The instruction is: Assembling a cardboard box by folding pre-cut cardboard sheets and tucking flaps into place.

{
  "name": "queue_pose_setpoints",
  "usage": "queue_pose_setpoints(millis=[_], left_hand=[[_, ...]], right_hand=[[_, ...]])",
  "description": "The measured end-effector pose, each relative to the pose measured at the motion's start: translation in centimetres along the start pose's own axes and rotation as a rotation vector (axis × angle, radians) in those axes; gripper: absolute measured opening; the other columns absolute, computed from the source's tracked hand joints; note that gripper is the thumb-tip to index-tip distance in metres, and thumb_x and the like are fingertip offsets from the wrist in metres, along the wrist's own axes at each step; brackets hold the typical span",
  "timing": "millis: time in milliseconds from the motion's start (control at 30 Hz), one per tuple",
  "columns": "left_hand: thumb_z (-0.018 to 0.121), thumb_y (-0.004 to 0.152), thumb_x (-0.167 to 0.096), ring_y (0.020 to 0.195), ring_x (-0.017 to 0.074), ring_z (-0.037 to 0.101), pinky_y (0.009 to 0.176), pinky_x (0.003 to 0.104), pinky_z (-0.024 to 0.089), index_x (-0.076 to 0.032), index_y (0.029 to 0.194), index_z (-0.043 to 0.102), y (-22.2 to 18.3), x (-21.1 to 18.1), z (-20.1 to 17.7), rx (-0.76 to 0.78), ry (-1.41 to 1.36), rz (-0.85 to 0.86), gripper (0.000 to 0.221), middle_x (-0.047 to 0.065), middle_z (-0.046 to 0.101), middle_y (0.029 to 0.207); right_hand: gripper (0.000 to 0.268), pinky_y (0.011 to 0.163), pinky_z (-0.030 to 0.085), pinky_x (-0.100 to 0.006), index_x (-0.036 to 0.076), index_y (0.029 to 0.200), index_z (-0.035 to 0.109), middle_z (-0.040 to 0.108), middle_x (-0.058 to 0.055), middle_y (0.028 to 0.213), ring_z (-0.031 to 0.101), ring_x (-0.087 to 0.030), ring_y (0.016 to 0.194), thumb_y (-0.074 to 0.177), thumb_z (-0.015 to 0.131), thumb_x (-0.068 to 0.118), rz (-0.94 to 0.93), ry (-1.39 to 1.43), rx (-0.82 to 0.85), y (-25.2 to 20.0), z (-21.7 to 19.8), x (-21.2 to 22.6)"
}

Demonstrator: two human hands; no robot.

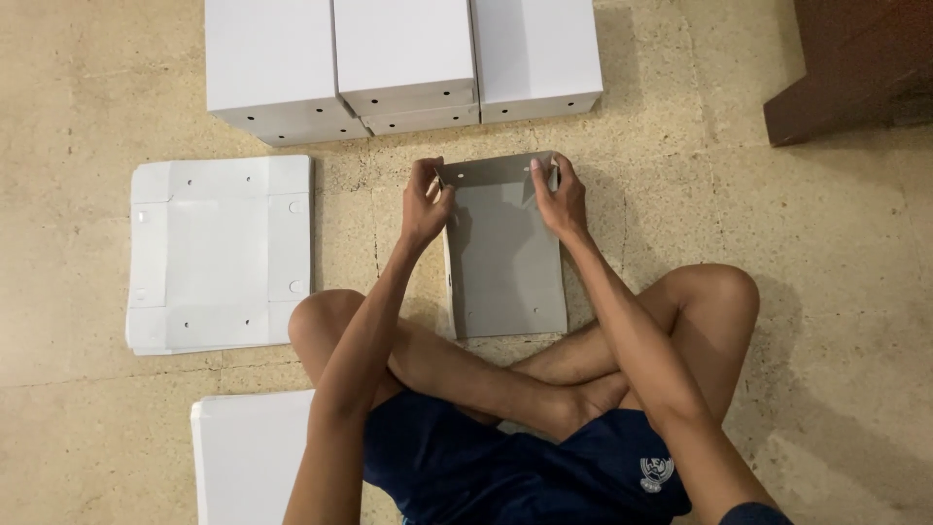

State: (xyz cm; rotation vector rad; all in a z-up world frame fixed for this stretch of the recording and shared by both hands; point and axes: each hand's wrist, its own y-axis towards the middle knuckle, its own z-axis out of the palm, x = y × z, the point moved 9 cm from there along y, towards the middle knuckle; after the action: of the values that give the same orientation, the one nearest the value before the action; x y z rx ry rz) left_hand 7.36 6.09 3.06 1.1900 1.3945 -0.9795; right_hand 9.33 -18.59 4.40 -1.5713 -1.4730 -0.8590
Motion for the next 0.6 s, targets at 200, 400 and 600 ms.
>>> queue_pose_setpoints(millis=[200, 400, 600], left_hand=[[0.053, 0.079, 0.007, 0.137, 0.0458, 0.042, 0.114, 0.063, 0.033, -0.004, 0.132, 0.050, -1.7, 2.6, 0.0, -0.025, -0.046, -0.046, 0.055, 0.028, 0.055, 0.136], [0.039, 0.078, 0.011, 0.141, 0.0507, 0.035, 0.119, 0.065, 0.027, -0.005, 0.147, 0.032, -2.3, 3.4, 0.8, 0.129, 0.134, -0.165, 0.072, 0.032, 0.044, 0.145], [0.039, 0.062, 0.013, 0.134, 0.0542, 0.039, 0.111, 0.066, 0.027, 0.000, 0.141, 0.042, -2.1, 2.3, 0.9, 0.241, -0.133, -0.116, 0.080, 0.035, 0.050, 0.128]], right_hand=[[0.032, 0.061, 0.050, -0.043, 0.004, 0.117, 0.063, 0.063, -0.014, 0.085, 0.064, -0.025, 0.073, 0.089, 0.057, 0.017, -0.032, -0.020, -0.009, 3.3, 1.6, -7.2], [0.065, 0.117, 0.026, -0.062, 0.002, 0.153, 0.035, 0.031, -0.032, 0.155, 0.026, -0.049, 0.145, 0.088, 0.043, -0.002, 0.170, -0.001, 0.168, -2.9, 0.1, 2.8], [0.065, 0.116, 0.027, -0.063, 0.001, 0.147, 0.041, 0.041, -0.032, 0.149, 0.032, -0.052, 0.142, 0.084, 0.039, -0.012, 0.113, 0.018, 0.166, -3.9, -0.3, 4.8]])
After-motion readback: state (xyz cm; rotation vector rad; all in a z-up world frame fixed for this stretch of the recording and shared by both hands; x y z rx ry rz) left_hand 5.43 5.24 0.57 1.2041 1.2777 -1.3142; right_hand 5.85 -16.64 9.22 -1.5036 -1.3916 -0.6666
